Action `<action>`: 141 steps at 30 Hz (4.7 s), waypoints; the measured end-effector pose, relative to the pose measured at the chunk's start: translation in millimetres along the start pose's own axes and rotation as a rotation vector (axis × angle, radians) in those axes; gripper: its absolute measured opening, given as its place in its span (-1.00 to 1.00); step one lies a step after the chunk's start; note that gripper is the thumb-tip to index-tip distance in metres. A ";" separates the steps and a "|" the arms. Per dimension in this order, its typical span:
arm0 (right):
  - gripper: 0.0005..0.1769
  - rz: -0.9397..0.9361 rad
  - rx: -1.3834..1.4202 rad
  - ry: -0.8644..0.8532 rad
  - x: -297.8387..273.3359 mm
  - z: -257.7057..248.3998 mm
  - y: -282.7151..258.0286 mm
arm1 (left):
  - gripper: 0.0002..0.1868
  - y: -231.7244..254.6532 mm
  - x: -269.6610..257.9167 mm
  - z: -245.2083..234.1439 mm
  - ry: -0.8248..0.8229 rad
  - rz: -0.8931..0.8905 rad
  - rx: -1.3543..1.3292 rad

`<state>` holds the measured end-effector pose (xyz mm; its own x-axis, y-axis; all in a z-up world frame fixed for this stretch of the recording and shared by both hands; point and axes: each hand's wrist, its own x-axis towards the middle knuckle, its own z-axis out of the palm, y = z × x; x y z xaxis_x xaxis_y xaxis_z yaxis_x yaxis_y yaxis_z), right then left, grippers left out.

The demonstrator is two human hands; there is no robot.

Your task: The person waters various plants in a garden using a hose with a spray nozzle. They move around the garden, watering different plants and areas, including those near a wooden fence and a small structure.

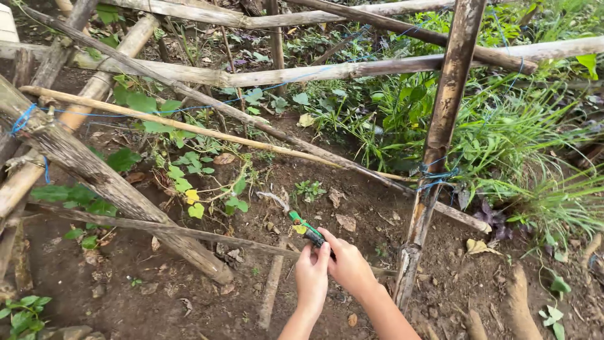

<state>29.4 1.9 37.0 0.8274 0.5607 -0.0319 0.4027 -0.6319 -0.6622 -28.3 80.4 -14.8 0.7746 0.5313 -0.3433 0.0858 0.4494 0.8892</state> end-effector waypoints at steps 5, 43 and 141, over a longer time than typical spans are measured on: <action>-0.37 0.016 -0.039 0.056 4.9 33.1 -24.0 | -0.58 8.9 12.1 -38.6 -0.037 0.017 -0.009; -0.45 0.064 -0.062 -0.032 -7.1 34.6 -44.4 | -0.61 18.1 -7.9 -49.7 0.001 -0.078 0.119; -0.47 0.064 -0.105 -0.014 -20.5 7.8 -50.0 | -0.61 33.6 -25.7 -24.7 0.076 -0.007 0.491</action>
<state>-10.7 26.2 64.9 0.8474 0.5245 -0.0830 0.3884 -0.7187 -0.5767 -60.8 99.5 16.5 0.7266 0.5883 -0.3549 0.3901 0.0720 0.9179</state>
